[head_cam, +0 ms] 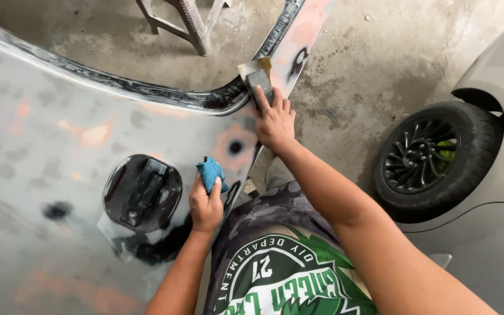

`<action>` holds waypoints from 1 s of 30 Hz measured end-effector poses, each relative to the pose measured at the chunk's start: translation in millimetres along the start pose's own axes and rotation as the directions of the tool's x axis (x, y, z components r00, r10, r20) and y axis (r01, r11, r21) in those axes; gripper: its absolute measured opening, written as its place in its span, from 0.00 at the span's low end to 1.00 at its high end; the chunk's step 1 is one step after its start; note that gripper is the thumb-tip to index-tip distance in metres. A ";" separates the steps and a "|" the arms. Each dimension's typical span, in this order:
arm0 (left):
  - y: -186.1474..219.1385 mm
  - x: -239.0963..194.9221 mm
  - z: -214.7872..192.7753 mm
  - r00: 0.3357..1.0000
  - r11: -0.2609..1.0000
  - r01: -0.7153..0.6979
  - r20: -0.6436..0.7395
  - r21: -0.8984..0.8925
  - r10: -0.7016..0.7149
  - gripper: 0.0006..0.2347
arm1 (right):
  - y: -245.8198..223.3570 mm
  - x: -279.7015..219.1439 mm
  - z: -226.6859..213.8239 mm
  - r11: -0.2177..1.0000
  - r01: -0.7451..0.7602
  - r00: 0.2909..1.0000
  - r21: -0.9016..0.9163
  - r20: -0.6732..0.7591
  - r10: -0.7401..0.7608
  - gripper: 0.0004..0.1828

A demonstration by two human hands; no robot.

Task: Sanding and cleaning a car door panel to prepare it for detailing or painting.

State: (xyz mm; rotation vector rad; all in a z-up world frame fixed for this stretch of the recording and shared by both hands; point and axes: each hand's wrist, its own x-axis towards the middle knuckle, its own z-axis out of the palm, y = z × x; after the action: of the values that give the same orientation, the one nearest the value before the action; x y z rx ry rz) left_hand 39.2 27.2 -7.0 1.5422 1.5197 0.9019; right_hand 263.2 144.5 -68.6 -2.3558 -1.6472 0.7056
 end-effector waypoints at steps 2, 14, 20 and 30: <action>-2.1 13.0 13.7 1.000 1.000 0.003 0.002 0.004 -0.003 0.07 | 10.2 1.6 -11.3 0.993 0.100 0.994 -0.057 0.059 -0.096 0.48; 11.6 202.5 165.9 0.976 0.911 -0.219 0.082 0.349 0.203 0.09 | 89.9 150.7 -44.7 0.956 0.293 0.955 -0.020 -0.029 -0.294 0.31; -3.9 268.5 213.0 0.907 0.731 -0.417 0.299 0.540 0.297 0.18 | 135.7 315.6 -63.0 0.972 0.225 0.963 -0.067 -0.134 -0.232 0.28; -1.6 265.7 205.4 0.914 0.749 -0.391 0.325 0.535 0.245 0.18 | 130.2 220.0 -57.5 0.898 0.427 0.899 -0.105 -0.055 -0.434 0.31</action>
State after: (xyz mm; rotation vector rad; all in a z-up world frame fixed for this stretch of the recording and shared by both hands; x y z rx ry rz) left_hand 231.1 283.0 -109.4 2.3336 1.4524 0.3915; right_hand 459.5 306.0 -132.2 -1.9281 -2.1021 0.4526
